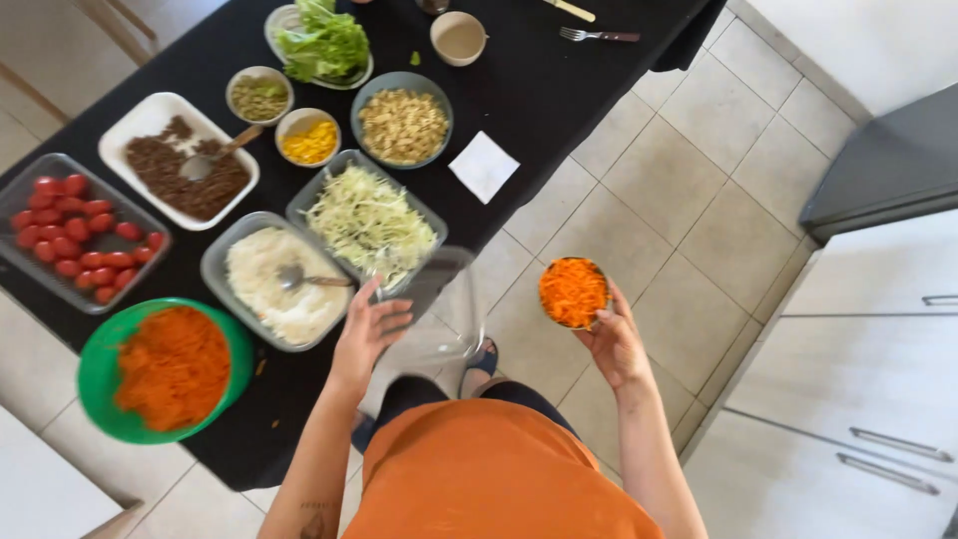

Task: The person assembles a salad in a clear plastic container. They first scoop shredded carrots from a large green bowl into a small cup, then transfer the carrots into the container. Next, they tear lettuce leaves by hand and add them to the container on top of the carrots.

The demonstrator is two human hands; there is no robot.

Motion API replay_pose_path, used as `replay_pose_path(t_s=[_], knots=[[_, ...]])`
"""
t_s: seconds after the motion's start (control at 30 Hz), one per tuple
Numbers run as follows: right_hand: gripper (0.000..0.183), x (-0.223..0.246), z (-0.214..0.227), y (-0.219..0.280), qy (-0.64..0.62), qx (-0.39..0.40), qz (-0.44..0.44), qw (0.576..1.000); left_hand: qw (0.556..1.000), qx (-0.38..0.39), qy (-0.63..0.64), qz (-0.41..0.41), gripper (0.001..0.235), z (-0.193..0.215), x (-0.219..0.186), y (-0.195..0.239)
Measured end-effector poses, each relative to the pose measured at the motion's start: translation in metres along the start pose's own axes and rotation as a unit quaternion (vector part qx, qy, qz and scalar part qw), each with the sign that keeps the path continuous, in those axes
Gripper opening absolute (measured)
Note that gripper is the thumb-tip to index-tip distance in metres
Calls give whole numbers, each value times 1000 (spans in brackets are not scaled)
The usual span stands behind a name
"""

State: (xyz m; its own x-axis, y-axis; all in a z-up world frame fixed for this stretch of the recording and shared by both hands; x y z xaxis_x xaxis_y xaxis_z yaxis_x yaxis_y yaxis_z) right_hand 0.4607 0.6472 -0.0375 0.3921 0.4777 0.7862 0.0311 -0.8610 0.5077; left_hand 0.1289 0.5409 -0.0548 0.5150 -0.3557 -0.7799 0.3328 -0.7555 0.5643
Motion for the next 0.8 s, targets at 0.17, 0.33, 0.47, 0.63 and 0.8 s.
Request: replay_pose_path(t_s=[0.17,0.33,0.47,0.63,0.8], knots=[[44,71,79,-76,-20,-54,15,998,1000,-1,-6,-18,65,-113,-2,-74],[40,119,110,-167,-41,-66,30,997,1000,0,2,-8,60,-192,-24,-138],[38,151,95,-256,-47,-49,15,998,999,-35,19,-25,57,-223,-23,-217],[37,192,50,-359,19,-30,-15,999,995,-87,54,6,49,-262,11,-334],[39,216,-4,-443,96,23,-58,993,988,-149,-39,-13,55,-308,2,-398]])
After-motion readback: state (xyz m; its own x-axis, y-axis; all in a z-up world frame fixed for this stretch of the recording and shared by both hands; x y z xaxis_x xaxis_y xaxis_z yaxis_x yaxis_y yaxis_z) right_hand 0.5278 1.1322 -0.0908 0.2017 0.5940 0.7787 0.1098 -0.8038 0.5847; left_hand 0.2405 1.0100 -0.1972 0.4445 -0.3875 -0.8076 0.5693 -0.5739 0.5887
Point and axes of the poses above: each hand's wrist, its own y-axis away from the middle knuckle, its own z-axis out of the back of the hand, x = y × z, the point moved 9 cm from there along -y, towards the middle knuckle, and after that the axes turned 10 degrees about -x, right-handed, at the moved point
